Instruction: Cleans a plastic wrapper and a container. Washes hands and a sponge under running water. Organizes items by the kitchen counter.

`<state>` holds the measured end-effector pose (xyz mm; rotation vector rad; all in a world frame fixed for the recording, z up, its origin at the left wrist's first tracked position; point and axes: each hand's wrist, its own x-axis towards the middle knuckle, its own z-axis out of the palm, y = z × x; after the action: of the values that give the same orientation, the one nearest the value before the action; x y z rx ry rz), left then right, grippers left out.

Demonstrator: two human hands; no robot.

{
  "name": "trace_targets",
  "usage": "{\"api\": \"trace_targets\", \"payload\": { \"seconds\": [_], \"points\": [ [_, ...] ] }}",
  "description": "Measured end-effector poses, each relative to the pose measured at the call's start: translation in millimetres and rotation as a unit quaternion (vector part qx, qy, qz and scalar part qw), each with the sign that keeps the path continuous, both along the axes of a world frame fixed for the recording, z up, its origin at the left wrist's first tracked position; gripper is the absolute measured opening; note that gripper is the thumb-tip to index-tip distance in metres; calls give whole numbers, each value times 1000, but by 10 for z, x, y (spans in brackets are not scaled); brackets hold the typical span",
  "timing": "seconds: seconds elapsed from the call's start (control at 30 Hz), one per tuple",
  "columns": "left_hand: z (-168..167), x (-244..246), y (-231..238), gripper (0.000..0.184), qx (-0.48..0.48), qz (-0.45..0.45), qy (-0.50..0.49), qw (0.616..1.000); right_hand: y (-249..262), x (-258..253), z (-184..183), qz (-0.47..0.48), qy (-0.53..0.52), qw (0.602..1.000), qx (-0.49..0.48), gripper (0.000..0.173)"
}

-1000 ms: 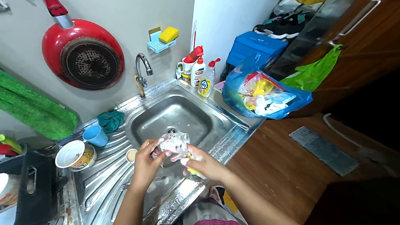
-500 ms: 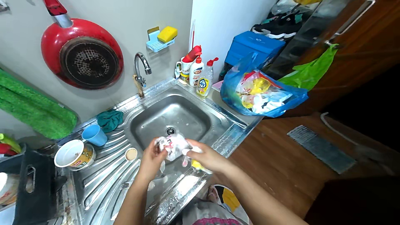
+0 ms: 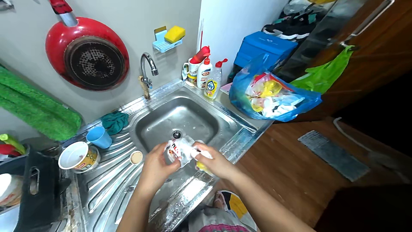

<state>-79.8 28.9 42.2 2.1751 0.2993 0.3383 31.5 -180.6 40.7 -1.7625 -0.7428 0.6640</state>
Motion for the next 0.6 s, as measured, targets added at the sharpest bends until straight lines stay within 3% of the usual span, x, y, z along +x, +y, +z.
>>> {"api": "trace_targets", "payload": {
  "seconds": [0.27,0.47,0.6],
  "points": [
    [-47,57,-7,44,29,-31,29,999,8,-60,-98,-30,-81,996,8,20],
    [-140,34,33,33,33,-40,-1,999,-41,-29,-160,-28,22,999,13,24],
    [-170,3,85,35,-27,-48,-36,998,-75,9,-155,-37,81,995,32,28]
  ]
}}
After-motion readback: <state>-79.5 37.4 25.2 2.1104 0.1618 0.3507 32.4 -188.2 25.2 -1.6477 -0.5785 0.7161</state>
